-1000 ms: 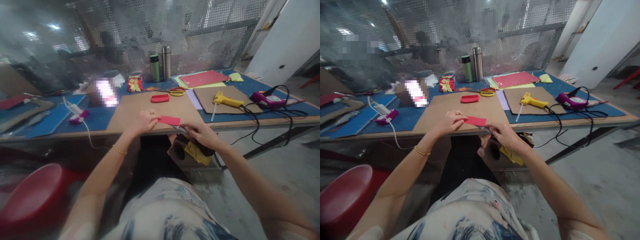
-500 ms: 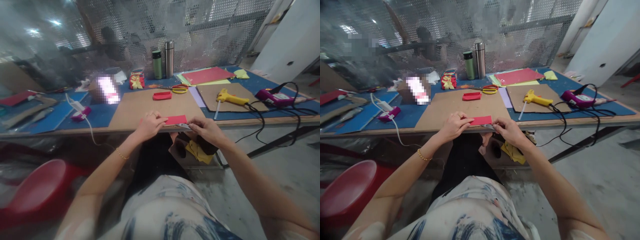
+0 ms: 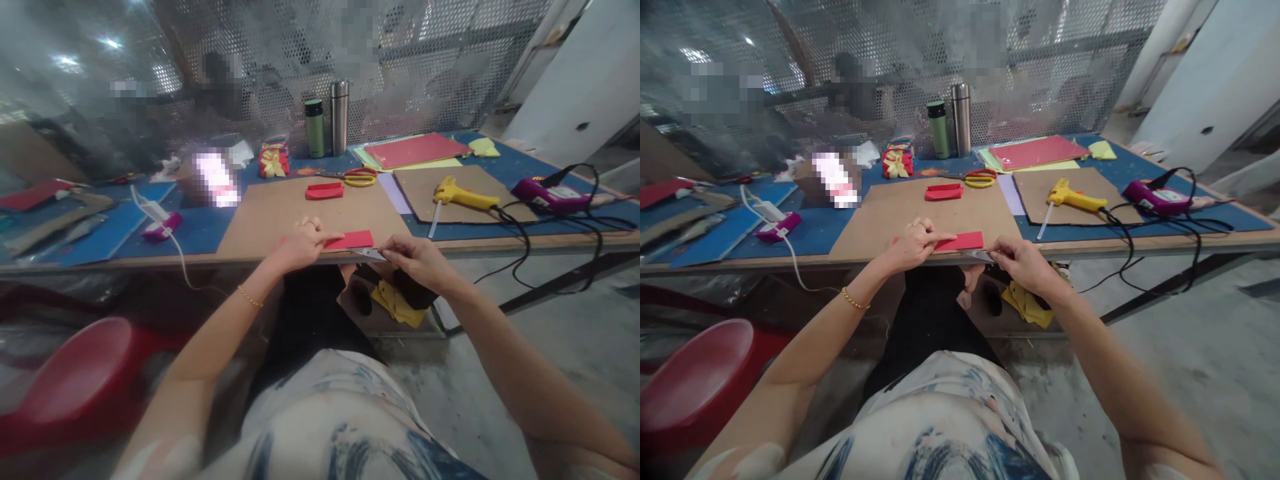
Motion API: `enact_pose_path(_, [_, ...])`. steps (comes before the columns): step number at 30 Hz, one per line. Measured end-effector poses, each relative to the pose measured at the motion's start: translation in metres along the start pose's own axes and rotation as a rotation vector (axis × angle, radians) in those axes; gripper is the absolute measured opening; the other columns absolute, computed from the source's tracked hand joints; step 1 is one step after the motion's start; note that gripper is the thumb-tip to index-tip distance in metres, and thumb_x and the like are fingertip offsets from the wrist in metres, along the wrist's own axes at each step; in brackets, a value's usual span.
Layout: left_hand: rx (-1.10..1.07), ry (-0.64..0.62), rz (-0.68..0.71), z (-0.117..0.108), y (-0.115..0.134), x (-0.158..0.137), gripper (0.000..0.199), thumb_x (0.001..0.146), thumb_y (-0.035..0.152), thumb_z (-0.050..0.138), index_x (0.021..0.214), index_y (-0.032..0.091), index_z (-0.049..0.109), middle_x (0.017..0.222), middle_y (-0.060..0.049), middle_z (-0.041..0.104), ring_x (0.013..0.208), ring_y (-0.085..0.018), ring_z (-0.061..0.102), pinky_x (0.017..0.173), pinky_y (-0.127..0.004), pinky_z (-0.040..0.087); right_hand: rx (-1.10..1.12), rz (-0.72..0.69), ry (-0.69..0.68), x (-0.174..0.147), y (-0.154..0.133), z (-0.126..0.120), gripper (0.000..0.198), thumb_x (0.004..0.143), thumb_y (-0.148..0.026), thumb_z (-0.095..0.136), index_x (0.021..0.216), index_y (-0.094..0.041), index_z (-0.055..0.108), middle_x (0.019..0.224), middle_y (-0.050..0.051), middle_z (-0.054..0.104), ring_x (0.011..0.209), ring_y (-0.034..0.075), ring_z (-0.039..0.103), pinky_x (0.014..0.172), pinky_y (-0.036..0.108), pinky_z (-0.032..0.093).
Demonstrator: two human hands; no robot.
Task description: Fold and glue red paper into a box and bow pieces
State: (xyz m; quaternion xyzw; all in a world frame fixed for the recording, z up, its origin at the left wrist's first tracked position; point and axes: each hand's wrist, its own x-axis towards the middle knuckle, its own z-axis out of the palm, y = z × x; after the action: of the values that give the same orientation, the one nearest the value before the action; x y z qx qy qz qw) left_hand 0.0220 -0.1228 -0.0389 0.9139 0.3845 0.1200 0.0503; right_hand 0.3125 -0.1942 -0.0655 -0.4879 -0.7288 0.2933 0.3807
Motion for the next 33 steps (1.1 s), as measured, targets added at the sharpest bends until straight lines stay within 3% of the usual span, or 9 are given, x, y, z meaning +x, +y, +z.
enact_pose_path(22, [-0.020,0.003,-0.003,0.001,-0.001,0.000,0.049,0.109,0.025,0.041,0.143,0.035,0.074,0.105,-0.008,0.052,0.104,-0.025,0.047,0.106,-0.045,0.039,0.036,-0.006,-0.034,0.007,-0.010,0.008,0.034,0.090,-0.056,0.063,0.077,-0.024,0.065,0.059,-0.002,0.056,0.057,0.015,0.048,0.057,0.029,0.037])
enact_pose_path(28, [-0.016,-0.008,-0.003,0.004,-0.006,0.003,0.065,0.099,0.007,0.038,0.145,0.037,0.073,0.108,-0.008,0.052,0.104,-0.024,0.046,0.106,-0.043,0.040,0.022,-0.031,-0.037,0.011,-0.013,0.012,0.031,0.090,-0.051,0.061,0.078,-0.023,0.065,0.059,-0.001,0.057,0.057,0.015,0.048,0.058,0.029,0.039])
enact_pose_path(33, [-0.036,0.005,0.031,0.006,-0.010,0.003,0.072,0.096,0.005,0.038,0.152,0.039,0.066,0.108,-0.007,0.052,0.103,-0.024,0.046,0.106,-0.043,0.041,-0.013,-0.024,-0.050,0.008,-0.013,0.007,0.033,0.093,-0.052,0.062,0.078,-0.023,0.066,0.057,-0.001,0.056,0.055,0.016,0.048,0.056,0.029,0.039])
